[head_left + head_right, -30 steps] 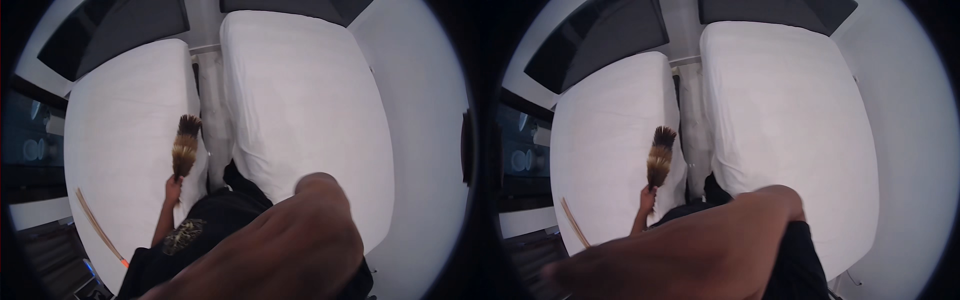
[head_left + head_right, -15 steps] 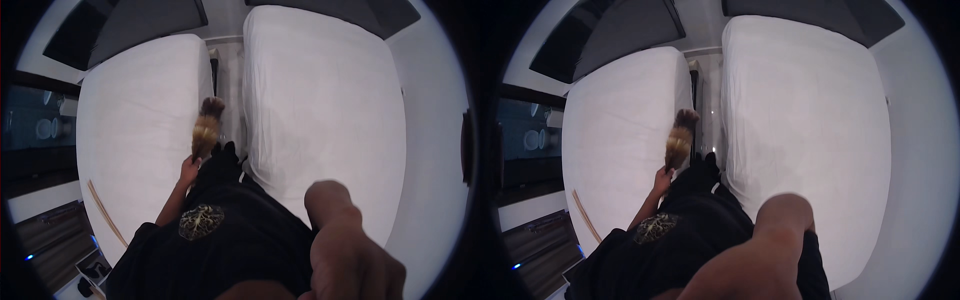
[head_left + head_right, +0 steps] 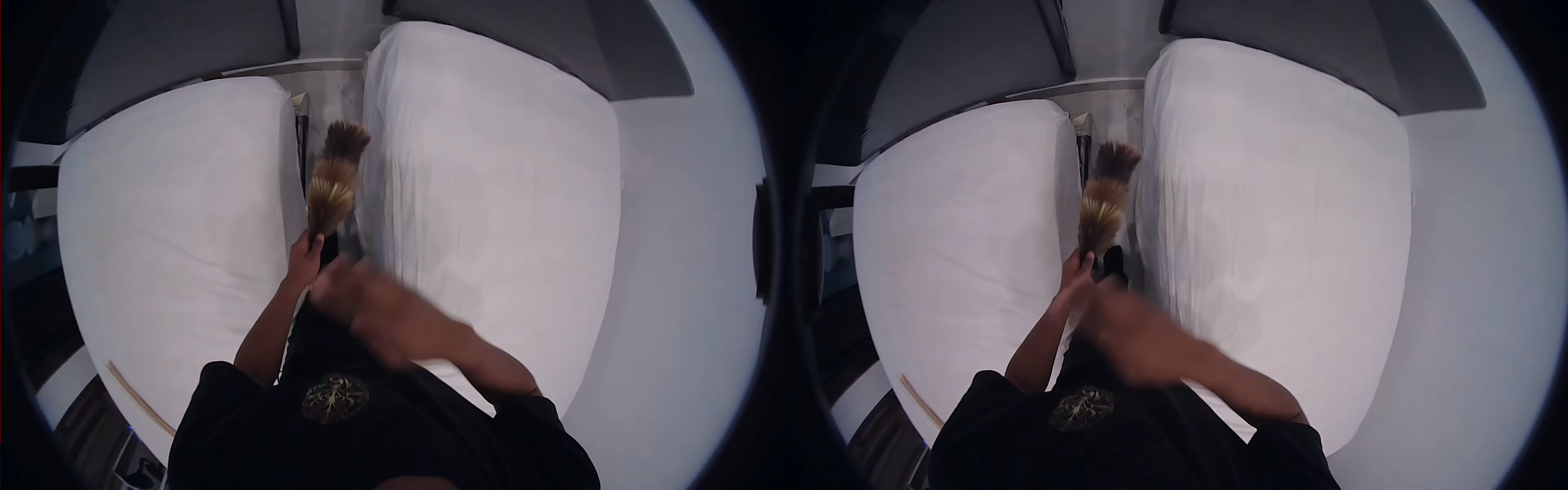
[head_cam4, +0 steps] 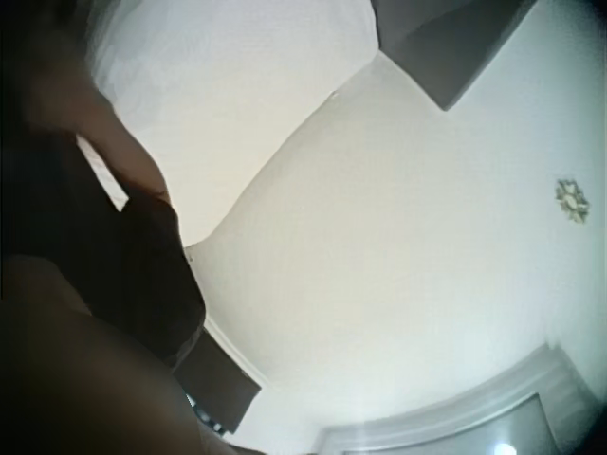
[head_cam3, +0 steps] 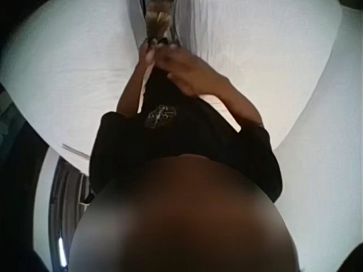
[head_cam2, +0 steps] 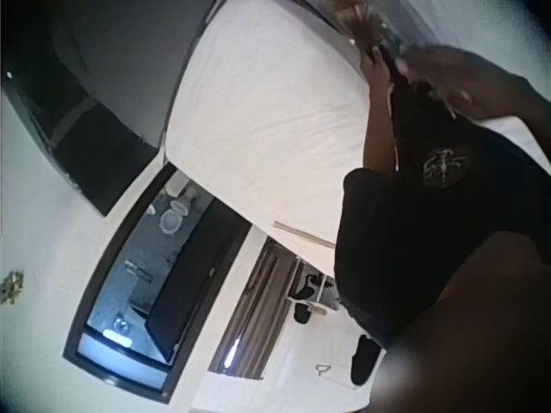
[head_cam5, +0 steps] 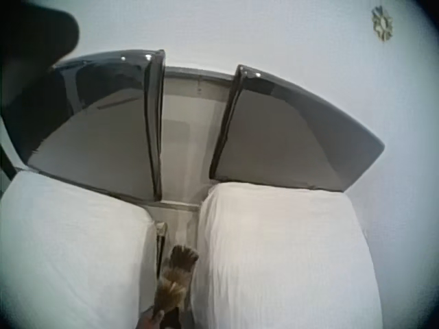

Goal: Dusting the beds and surfaces in a hotel room using a feather duster.

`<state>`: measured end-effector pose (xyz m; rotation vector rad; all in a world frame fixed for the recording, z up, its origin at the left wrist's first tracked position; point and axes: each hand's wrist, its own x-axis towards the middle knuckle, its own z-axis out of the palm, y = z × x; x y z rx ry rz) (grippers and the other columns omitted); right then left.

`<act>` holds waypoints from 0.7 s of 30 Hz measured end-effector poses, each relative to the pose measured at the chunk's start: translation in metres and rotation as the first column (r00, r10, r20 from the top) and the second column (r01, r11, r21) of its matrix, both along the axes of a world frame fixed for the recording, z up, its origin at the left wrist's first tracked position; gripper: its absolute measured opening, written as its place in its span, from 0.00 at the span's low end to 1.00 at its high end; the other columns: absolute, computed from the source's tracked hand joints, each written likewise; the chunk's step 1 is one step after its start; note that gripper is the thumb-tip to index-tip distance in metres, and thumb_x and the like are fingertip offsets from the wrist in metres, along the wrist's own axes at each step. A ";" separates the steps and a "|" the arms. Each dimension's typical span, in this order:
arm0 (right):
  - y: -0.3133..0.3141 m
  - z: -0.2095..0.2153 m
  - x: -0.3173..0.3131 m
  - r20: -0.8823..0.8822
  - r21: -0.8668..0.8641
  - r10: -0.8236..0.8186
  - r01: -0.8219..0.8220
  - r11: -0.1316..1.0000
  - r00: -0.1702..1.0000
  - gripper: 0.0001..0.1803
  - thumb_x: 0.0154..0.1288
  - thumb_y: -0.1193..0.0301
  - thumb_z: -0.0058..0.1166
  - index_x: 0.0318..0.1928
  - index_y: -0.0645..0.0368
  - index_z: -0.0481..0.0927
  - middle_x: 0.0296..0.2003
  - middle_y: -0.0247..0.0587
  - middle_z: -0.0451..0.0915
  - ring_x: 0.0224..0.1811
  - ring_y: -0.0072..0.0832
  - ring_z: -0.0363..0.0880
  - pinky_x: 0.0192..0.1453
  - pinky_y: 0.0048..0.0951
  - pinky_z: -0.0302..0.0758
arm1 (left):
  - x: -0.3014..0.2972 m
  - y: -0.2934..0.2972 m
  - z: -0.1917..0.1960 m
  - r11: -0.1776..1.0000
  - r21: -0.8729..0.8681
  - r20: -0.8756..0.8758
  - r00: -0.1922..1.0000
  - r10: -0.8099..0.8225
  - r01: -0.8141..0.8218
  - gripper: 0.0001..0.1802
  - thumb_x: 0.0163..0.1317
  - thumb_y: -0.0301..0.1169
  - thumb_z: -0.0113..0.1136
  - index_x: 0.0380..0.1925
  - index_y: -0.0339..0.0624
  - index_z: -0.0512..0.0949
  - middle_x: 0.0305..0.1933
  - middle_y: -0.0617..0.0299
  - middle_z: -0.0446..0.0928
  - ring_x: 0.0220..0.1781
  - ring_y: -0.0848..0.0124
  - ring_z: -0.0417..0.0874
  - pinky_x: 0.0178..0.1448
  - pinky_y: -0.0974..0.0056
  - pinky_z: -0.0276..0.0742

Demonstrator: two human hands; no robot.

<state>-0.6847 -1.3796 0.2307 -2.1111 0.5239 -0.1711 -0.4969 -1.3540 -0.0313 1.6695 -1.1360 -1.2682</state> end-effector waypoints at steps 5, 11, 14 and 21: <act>-0.034 -0.145 -0.080 -0.214 -0.496 -0.961 0.828 0.262 0.175 0.32 0.55 0.65 0.50 0.59 0.61 0.57 0.58 0.57 0.57 0.62 0.53 0.50 0.63 0.49 0.48 | -0.011 -0.052 0.031 0.982 -0.183 -0.016 0.998 -0.053 0.050 0.18 0.64 0.40 0.41 0.45 0.37 0.66 0.26 0.45 0.73 0.29 0.50 0.76 0.33 0.58 0.70; 0.073 -0.279 -0.051 -0.413 -0.803 -0.793 0.590 0.084 -0.449 0.37 0.62 0.50 0.27 0.64 0.60 0.41 0.65 0.56 0.35 0.65 0.60 0.33 0.60 0.65 0.36 | -0.061 -0.076 0.007 0.830 -0.552 -0.059 0.997 0.054 -0.078 0.13 0.63 0.33 0.38 0.43 0.38 0.65 0.29 0.40 0.73 0.36 0.44 0.74 0.35 0.49 0.69; 0.151 -0.322 -0.049 -0.157 -0.847 -0.890 0.522 -0.101 -0.427 0.35 0.62 0.50 0.24 0.64 0.57 0.43 0.65 0.51 0.39 0.67 0.53 0.34 0.64 0.57 0.32 | -0.076 -0.042 -0.064 0.919 -0.393 0.024 0.998 0.055 -0.042 0.14 0.58 0.32 0.44 0.42 0.36 0.68 0.31 0.41 0.74 0.40 0.46 0.74 0.42 0.52 0.70; 0.363 -0.378 -0.071 -0.223 -0.831 -0.857 0.550 -0.082 -0.464 0.35 0.61 0.52 0.24 0.64 0.58 0.41 0.66 0.48 0.34 0.68 0.47 0.28 0.65 0.53 0.29 | -0.051 0.187 -0.168 0.991 0.034 0.201 0.972 0.122 -0.131 0.13 0.56 0.31 0.44 0.36 0.36 0.73 0.35 0.41 0.74 0.40 0.46 0.74 0.43 0.51 0.70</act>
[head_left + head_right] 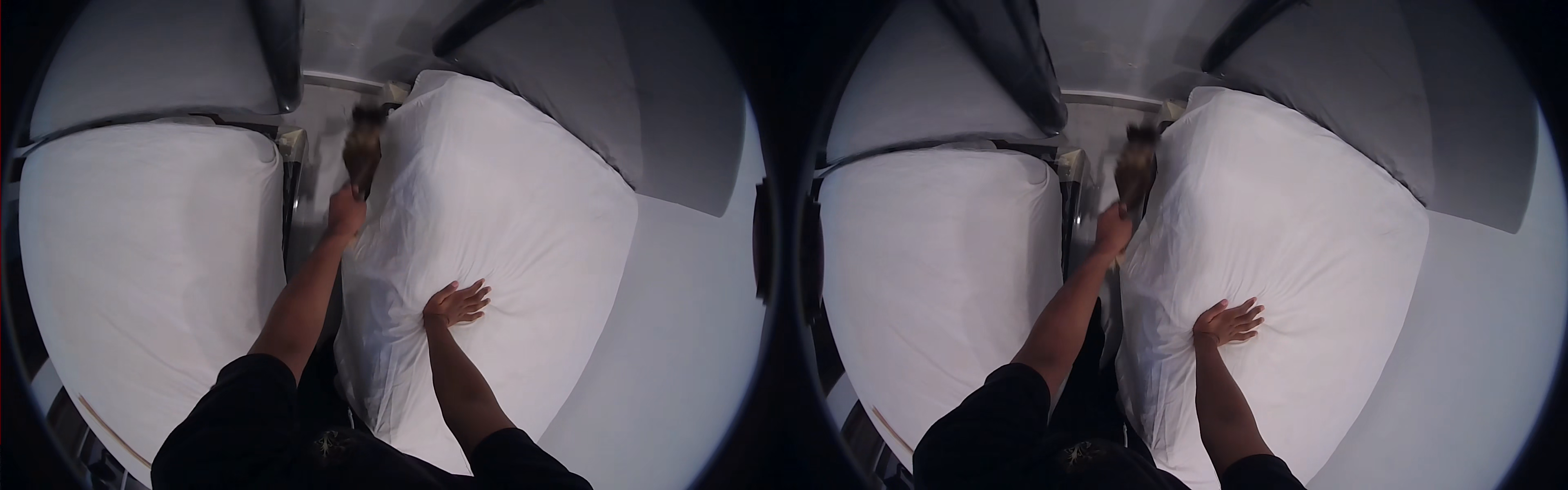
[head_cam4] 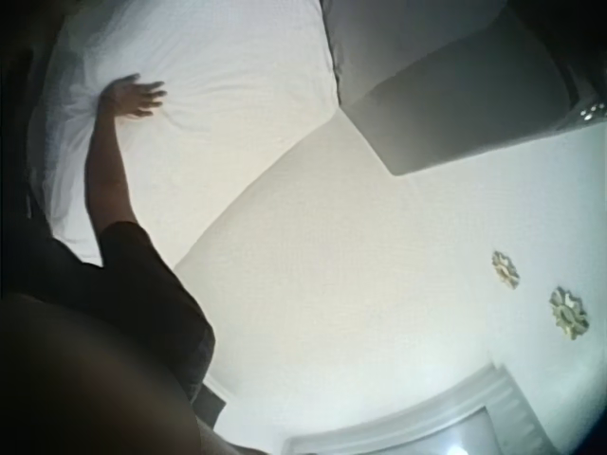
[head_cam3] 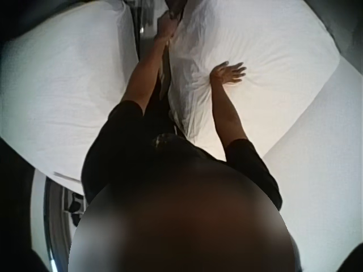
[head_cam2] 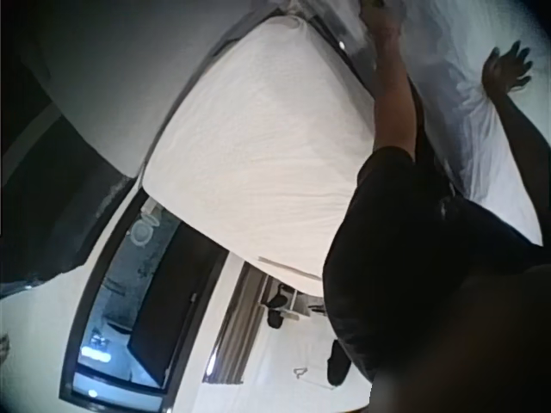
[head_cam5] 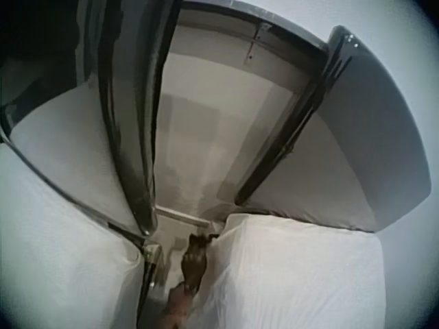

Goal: Dusting the beds and surfaces in a hotel room using a feather duster.

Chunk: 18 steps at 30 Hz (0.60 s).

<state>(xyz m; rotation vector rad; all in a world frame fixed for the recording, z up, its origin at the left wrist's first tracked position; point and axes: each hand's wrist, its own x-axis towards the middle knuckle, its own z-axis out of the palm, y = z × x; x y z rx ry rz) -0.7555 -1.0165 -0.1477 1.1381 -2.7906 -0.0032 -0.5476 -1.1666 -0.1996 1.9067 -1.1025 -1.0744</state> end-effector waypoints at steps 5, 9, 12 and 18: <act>0.049 -0.010 -0.018 -0.027 0.010 -0.003 0.003 1.000 1.000 0.35 0.61 0.52 0.24 0.64 0.58 0.41 0.66 0.47 0.34 0.68 0.46 0.27 0.65 0.53 0.29 | -0.028 -0.014 0.026 0.967 -0.215 0.022 0.991 -0.133 0.134 0.12 0.57 0.30 0.44 0.37 0.36 0.73 0.32 0.40 0.74 0.38 0.45 0.74 0.41 0.50 0.70; 0.040 -0.006 -0.020 -0.025 0.006 -0.003 0.003 1.000 1.000 0.35 0.61 0.52 0.24 0.64 0.59 0.41 0.66 0.47 0.34 0.68 0.46 0.27 0.65 0.52 0.29 | -0.011 -0.049 0.037 0.953 0.150 0.151 0.947 -0.283 0.261 0.13 0.58 0.29 0.44 0.41 0.36 0.71 0.30 0.41 0.74 0.38 0.45 0.74 0.40 0.50 0.71; 0.033 -0.003 -0.018 -0.020 0.002 -0.017 0.017 1.000 1.000 0.35 0.61 0.52 0.24 0.64 0.59 0.40 0.66 0.47 0.34 0.68 0.46 0.26 0.65 0.52 0.28 | -0.010 -0.045 0.049 0.975 -0.210 0.094 0.994 -0.055 0.073 0.09 0.55 0.27 0.45 0.34 0.37 0.72 0.29 0.41 0.74 0.35 0.46 0.75 0.39 0.49 0.70; 0.031 -0.003 -0.022 -0.044 -0.049 0.044 -0.046 0.998 0.998 0.36 0.61 0.51 0.24 0.64 0.59 0.41 0.66 0.47 0.34 0.68 0.46 0.25 0.65 0.52 0.26 | -0.009 -0.079 0.091 0.899 -0.366 0.156 0.968 -0.196 0.241 0.08 0.56 0.27 0.45 0.31 0.37 0.73 0.27 0.40 0.73 0.35 0.44 0.73 0.38 0.49 0.70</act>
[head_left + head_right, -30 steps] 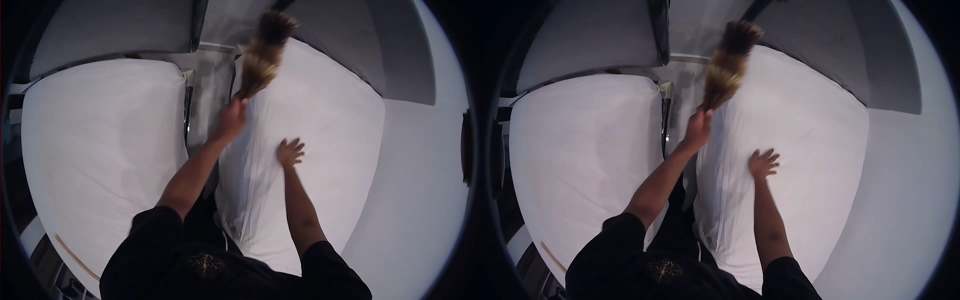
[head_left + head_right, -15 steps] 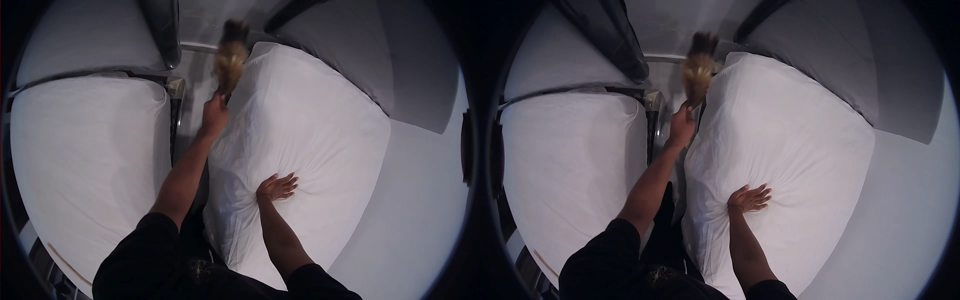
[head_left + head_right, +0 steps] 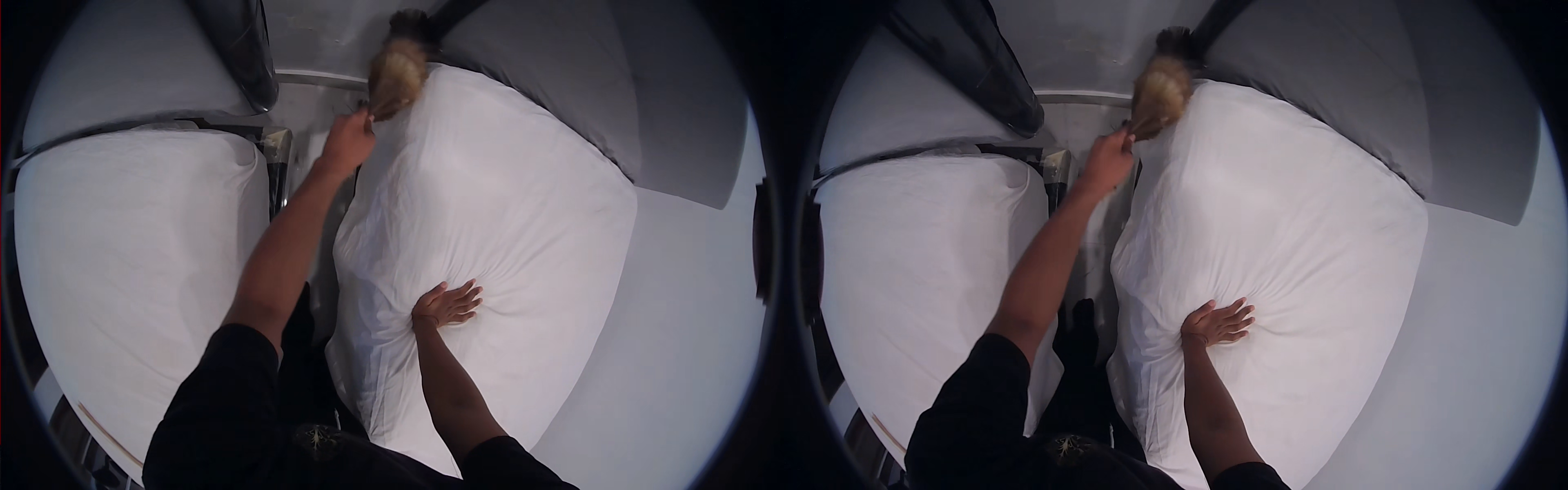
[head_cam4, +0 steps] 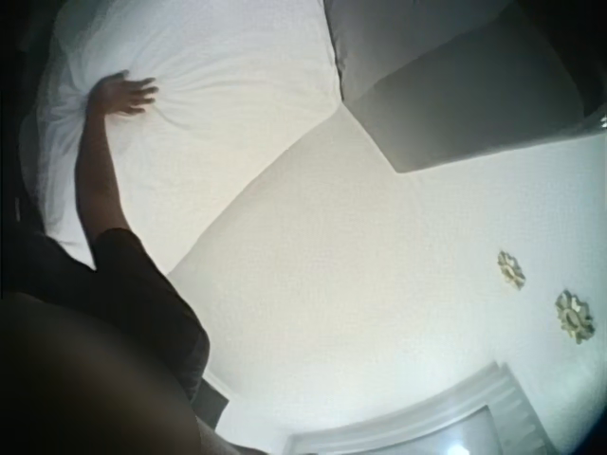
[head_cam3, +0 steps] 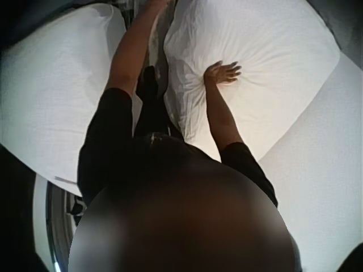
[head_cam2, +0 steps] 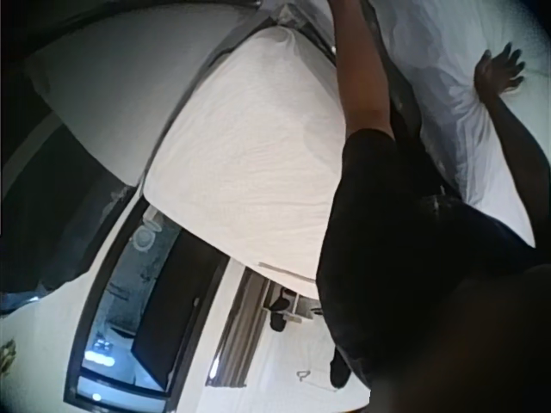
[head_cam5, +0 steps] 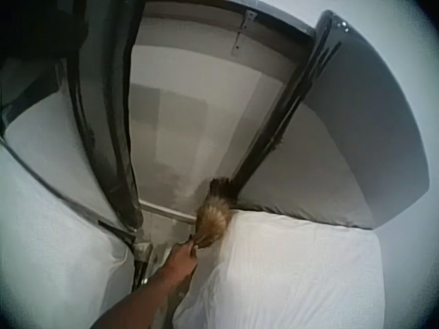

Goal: Dusting the beds and surfaces in a hotel room using a feather duster.

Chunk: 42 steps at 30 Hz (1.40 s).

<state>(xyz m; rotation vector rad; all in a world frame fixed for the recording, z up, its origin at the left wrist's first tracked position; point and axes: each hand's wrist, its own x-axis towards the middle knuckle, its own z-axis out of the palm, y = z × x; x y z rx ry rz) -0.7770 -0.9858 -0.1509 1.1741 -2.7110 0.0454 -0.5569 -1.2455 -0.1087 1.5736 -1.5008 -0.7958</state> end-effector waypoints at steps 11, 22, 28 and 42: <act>-0.013 0.006 0.000 0.017 0.010 -0.011 0.011 1.000 1.000 0.35 0.61 0.53 0.25 0.64 0.60 0.42 0.66 0.48 0.35 0.68 0.47 0.25 0.65 0.52 0.27 | 0.043 -0.008 0.087 0.907 -0.070 0.095 0.908 -0.409 0.416 0.13 0.59 0.32 0.46 0.40 0.39 0.73 0.37 0.46 0.74 0.41 0.50 0.74 0.43 0.58 0.69; -0.027 0.005 -0.006 -0.034 -0.059 0.017 -0.019 0.998 0.999 0.34 0.61 0.52 0.26 0.63 0.58 0.44 0.65 0.45 0.37 0.68 0.46 0.29 0.65 0.52 0.30 | 0.040 -0.130 0.067 0.958 0.270 0.830 0.480 -0.282 0.097 0.15 0.49 0.35 0.48 0.35 0.44 0.79 0.39 0.55 0.77 0.43 0.57 0.77 0.44 0.56 0.73; -0.034 0.010 -0.008 0.017 -0.001 0.000 0.000 1.000 1.000 0.35 0.61 0.53 0.26 0.63 0.60 0.43 0.66 0.47 0.35 0.67 0.48 0.26 0.65 0.53 0.28 | 0.074 -0.101 0.074 0.980 0.200 0.316 0.945 -0.082 0.018 0.16 0.55 0.37 0.47 0.38 0.40 0.76 0.37 0.47 0.76 0.41 0.52 0.76 0.45 0.57 0.71; -0.047 0.004 -0.013 0.013 -0.025 0.041 -0.040 0.999 0.999 0.35 0.61 0.53 0.27 0.64 0.61 0.42 0.65 0.50 0.36 0.67 0.50 0.26 0.64 0.54 0.27 | -0.054 0.085 -0.067 0.857 0.368 -0.294 0.829 0.475 -0.360 0.12 0.55 0.27 0.42 0.37 0.39 0.73 0.31 0.41 0.75 0.38 0.47 0.75 0.42 0.52 0.71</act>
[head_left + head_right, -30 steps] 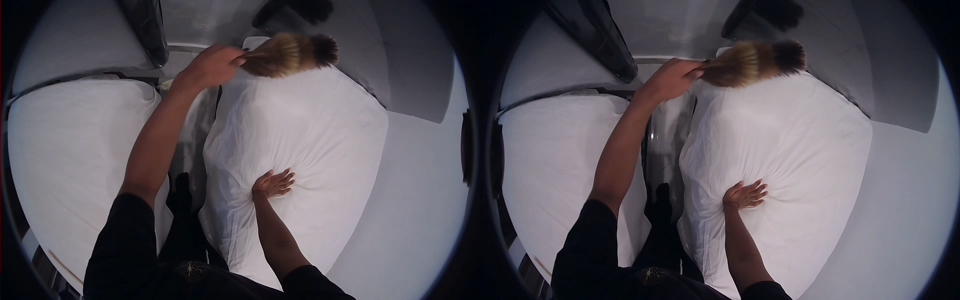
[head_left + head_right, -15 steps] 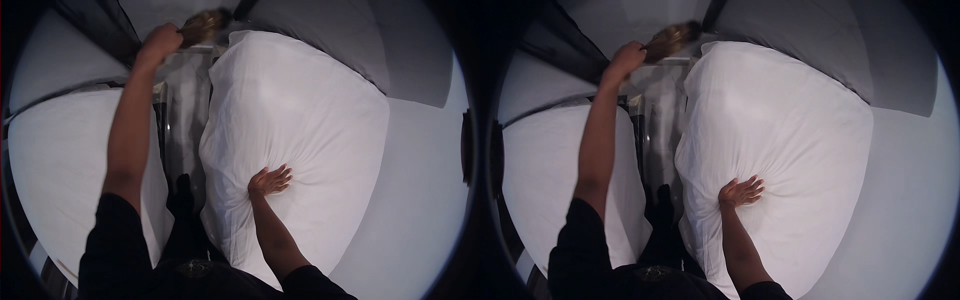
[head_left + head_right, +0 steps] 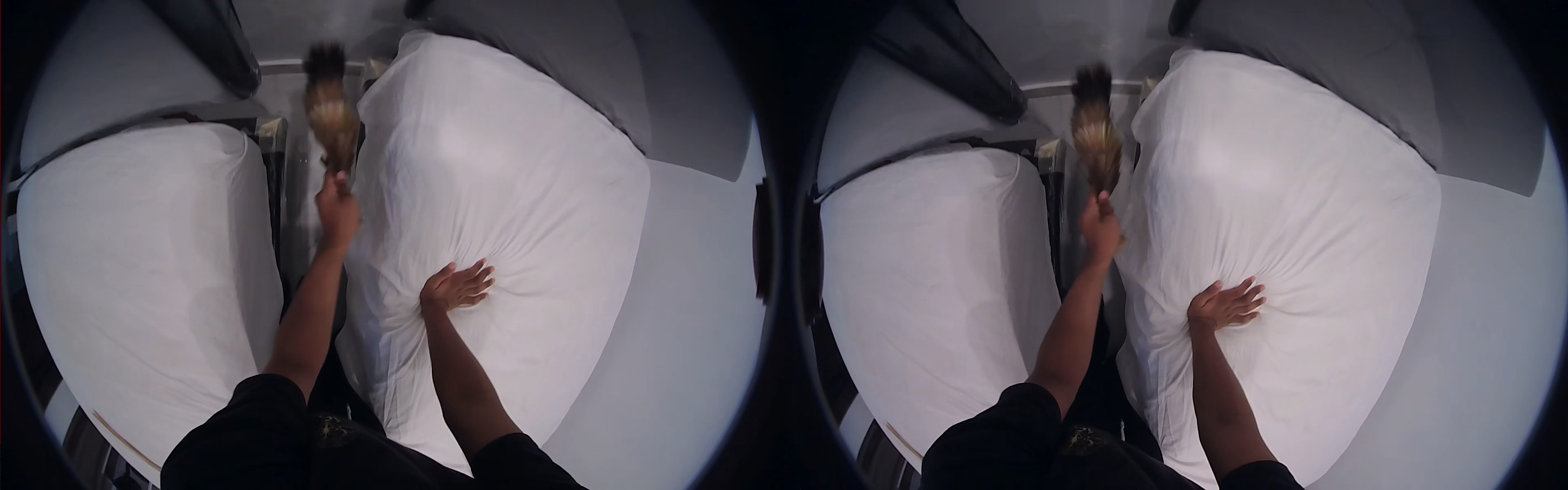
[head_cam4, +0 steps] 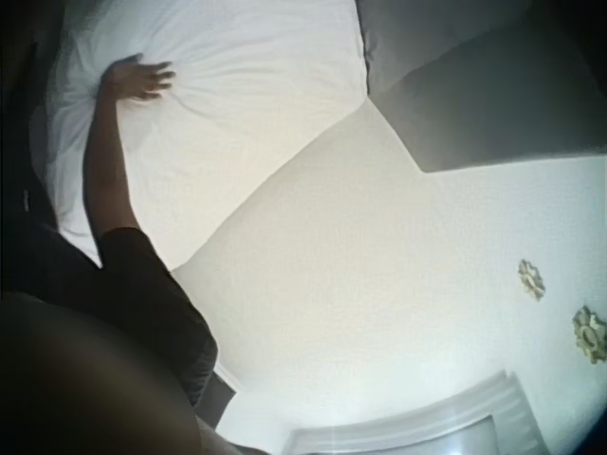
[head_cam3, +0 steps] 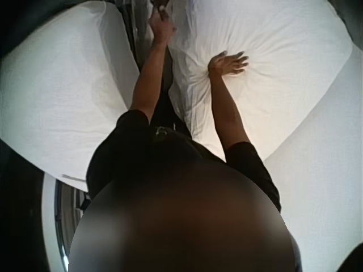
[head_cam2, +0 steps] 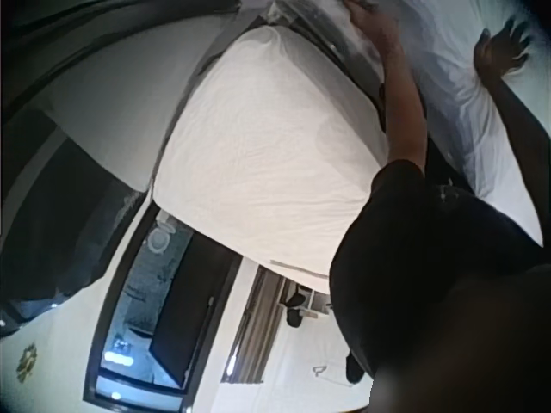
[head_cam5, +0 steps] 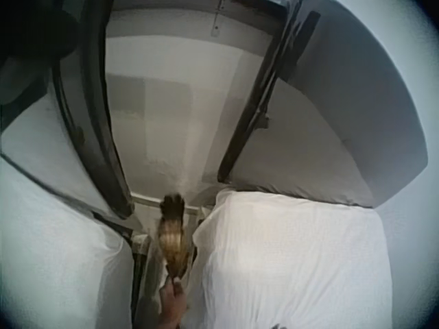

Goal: Dusting the beds and surfaces in a hotel room using a feather duster.

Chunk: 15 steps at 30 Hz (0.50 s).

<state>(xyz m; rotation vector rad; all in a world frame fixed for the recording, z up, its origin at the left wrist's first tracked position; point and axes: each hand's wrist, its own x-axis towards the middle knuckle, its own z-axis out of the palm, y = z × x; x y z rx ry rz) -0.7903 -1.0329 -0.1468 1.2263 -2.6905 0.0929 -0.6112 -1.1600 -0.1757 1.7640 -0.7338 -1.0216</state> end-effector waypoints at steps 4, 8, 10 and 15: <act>-0.006 0.001 -0.003 -0.002 -0.014 0.007 -0.007 1.000 1.000 0.35 0.61 0.53 0.27 0.64 0.60 0.42 0.65 0.50 0.35 0.67 0.49 0.26 0.64 0.53 0.27 | -0.036 0.010 -0.012 0.965 -0.122 0.139 0.966 -0.216 0.233 0.13 0.54 0.26 0.42 0.38 0.38 0.73 0.27 0.41 0.75 0.33 0.46 0.76 0.36 0.53 0.72; -0.007 0.023 0.005 0.093 0.001 0.015 -0.015 1.000 0.996 0.39 0.60 0.48 0.30 0.63 0.62 0.43 0.65 0.54 0.37 0.67 0.52 0.30 0.64 0.55 0.31 | -0.001 0.026 -0.062 0.900 0.412 -0.176 0.981 -0.076 0.144 0.14 0.54 0.26 0.43 0.40 0.37 0.72 0.26 0.43 0.76 0.31 0.47 0.77 0.33 0.54 0.72; 0.003 0.040 0.018 0.173 0.055 0.041 -0.052 0.997 0.984 0.40 0.59 0.47 0.33 0.63 0.63 0.44 0.64 0.58 0.38 0.67 0.53 0.31 0.64 0.56 0.32 | 0.027 0.054 -0.071 0.919 0.382 0.041 0.992 -0.121 0.096 0.16 0.57 0.29 0.43 0.46 0.38 0.70 0.29 0.43 0.76 0.29 0.49 0.78 0.32 0.56 0.73; 0.094 0.080 0.095 0.907 0.148 0.295 -0.882 0.447 0.302 0.34 0.53 0.56 0.49 0.59 0.57 0.59 0.60 0.62 0.49 0.65 0.51 0.42 0.63 0.57 0.40 | 0.016 0.085 -0.018 0.994 -0.098 0.014 0.999 -0.045 0.046 0.19 0.63 0.33 0.38 0.52 0.39 0.65 0.36 0.41 0.74 0.29 0.49 0.78 0.34 0.55 0.72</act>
